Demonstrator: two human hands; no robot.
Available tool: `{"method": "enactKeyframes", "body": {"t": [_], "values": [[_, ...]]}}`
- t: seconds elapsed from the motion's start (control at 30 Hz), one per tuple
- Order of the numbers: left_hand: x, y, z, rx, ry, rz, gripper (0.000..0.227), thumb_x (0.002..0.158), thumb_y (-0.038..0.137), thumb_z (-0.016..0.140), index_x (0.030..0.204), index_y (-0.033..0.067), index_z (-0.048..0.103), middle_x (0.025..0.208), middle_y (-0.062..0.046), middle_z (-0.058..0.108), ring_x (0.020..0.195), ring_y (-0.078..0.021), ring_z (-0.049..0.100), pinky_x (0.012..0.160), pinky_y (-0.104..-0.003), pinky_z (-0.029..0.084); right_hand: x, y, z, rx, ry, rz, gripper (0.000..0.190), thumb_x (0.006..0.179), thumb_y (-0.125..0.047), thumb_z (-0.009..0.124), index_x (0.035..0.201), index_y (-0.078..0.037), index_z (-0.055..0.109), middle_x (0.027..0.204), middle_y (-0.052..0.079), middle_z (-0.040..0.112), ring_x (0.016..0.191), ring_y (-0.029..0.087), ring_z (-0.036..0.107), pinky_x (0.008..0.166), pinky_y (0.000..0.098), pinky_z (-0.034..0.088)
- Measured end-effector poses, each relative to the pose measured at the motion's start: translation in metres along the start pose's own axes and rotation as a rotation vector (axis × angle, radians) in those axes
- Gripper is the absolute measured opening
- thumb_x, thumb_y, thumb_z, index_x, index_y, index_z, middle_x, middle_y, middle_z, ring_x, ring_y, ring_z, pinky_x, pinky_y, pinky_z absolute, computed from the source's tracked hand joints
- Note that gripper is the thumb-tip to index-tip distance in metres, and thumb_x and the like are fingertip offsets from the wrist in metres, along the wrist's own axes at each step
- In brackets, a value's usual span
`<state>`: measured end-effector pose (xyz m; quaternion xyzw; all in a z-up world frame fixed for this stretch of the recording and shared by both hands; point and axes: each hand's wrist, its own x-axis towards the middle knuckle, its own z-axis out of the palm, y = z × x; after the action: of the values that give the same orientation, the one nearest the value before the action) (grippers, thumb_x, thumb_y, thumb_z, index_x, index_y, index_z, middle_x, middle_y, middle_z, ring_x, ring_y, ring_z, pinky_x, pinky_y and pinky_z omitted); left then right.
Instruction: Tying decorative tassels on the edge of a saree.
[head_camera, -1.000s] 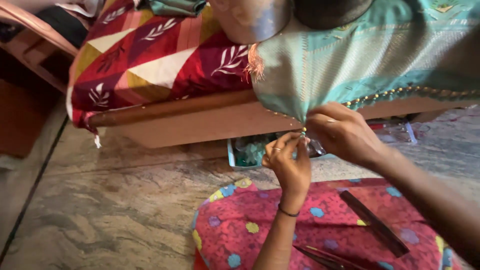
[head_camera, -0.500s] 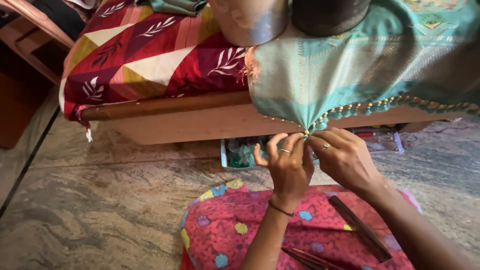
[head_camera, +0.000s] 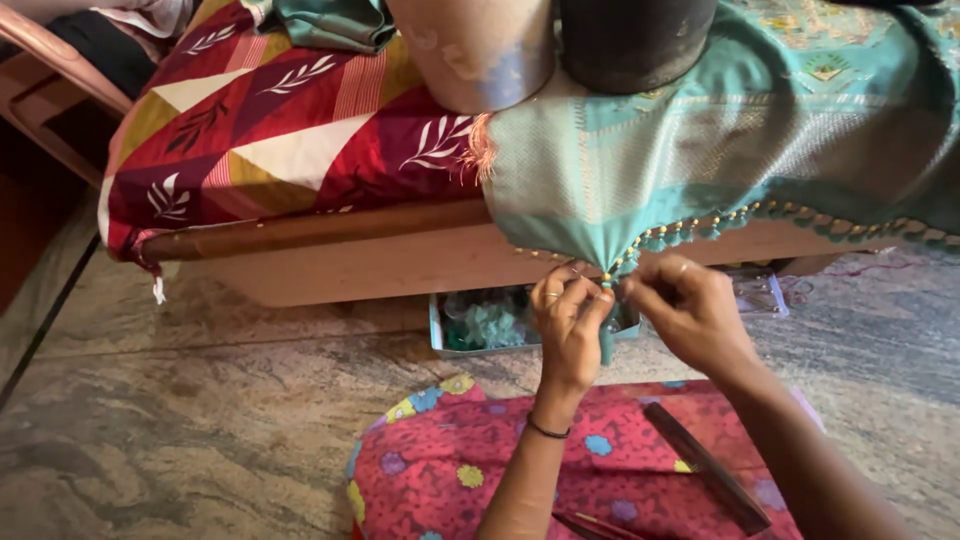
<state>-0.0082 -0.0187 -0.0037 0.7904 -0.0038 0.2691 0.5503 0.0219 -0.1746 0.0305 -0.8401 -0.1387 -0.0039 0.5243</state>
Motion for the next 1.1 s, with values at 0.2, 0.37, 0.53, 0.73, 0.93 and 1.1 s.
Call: {"method": "enactKeyframes", "body": {"t": [0.2, 0.37, 0.53, 0.73, 0.93, 1.1], "values": [[-0.001, 0.012, -0.011, 0.068, -0.012, 0.040, 0.021, 0.093, 0.027, 0.067, 0.088, 0.0067, 0.069, 0.133, -0.011, 0.061, 0.131, -0.0346, 0.044, 0.113, -0.048, 0.031, 0.004, 0.024, 0.028, 0.455, 0.096, 0.050, 0.016, 0.097, -0.018, 0.071, 0.096, -0.002, 0.072, 0.079, -0.001, 0.065, 0.070, 0.006, 0.054, 0.063, 0.0249, 0.044], [0.001, -0.003, -0.012, 0.133, -0.030, 0.109, 0.022, 0.092, 0.032, 0.070, 0.091, 0.0103, 0.073, 0.130, -0.009, 0.066, 0.126, -0.0332, 0.050, 0.108, -0.046, 0.038, 0.005, 0.030, 0.031, 0.836, -0.028, 0.238, 0.010, 0.093, -0.011, 0.071, 0.096, -0.002, 0.074, 0.085, 0.001, 0.070, 0.072, 0.008, 0.057, 0.069, 0.0244, 0.046], [-0.004, 0.021, -0.023, 0.020, 0.038, 0.001, 0.021, 0.087, 0.027, 0.079, 0.098, 0.0110, 0.074, 0.107, -0.007, 0.070, 0.102, -0.0263, 0.066, 0.090, -0.038, 0.052, 0.009, 0.039, 0.037, 0.825, 0.002, 0.179, 0.010, 0.096, -0.009, 0.071, 0.099, 0.000, 0.072, 0.087, 0.002, 0.069, 0.075, 0.008, 0.058, 0.069, 0.0250, 0.046], [-0.004, 0.061, -0.042, 0.225, 0.083, 0.460, 0.018, 0.091, 0.009, 0.071, 0.109, 0.0058, 0.075, 0.112, -0.014, 0.070, 0.099, -0.0315, 0.066, 0.086, -0.040, 0.054, 0.006, 0.024, 0.039, 0.744, 0.075, 0.055, 0.009, 0.096, -0.008, 0.069, 0.102, 0.000, 0.070, 0.090, 0.002, 0.071, 0.080, 0.008, 0.063, 0.074, 0.0239, 0.051], [0.009, 0.059, -0.051, 0.259, -0.036, 0.359, 0.006, 0.099, 0.007, 0.067, 0.098, 0.0035, 0.072, 0.094, -0.013, 0.073, 0.085, -0.0305, 0.071, 0.074, -0.040, 0.056, -0.003, 0.006, 0.033, 0.808, 0.124, 0.135, 0.009, 0.098, -0.007, 0.066, 0.099, 0.002, 0.068, 0.093, 0.006, 0.073, 0.087, 0.015, 0.070, 0.079, 0.0278, 0.056], [0.018, 0.056, -0.051, 0.076, -0.104, 0.152, 0.008, 0.094, 0.007, 0.070, 0.095, -0.0002, 0.072, 0.086, -0.013, 0.071, 0.071, -0.0238, 0.072, 0.063, -0.035, 0.055, -0.019, -0.005, 0.035, 0.838, 0.151, 0.037, 0.005, 0.095, -0.003, 0.066, 0.099, 0.001, 0.065, 0.103, 0.007, 0.068, 0.098, 0.019, 0.073, 0.088, 0.0310, 0.061]]}}
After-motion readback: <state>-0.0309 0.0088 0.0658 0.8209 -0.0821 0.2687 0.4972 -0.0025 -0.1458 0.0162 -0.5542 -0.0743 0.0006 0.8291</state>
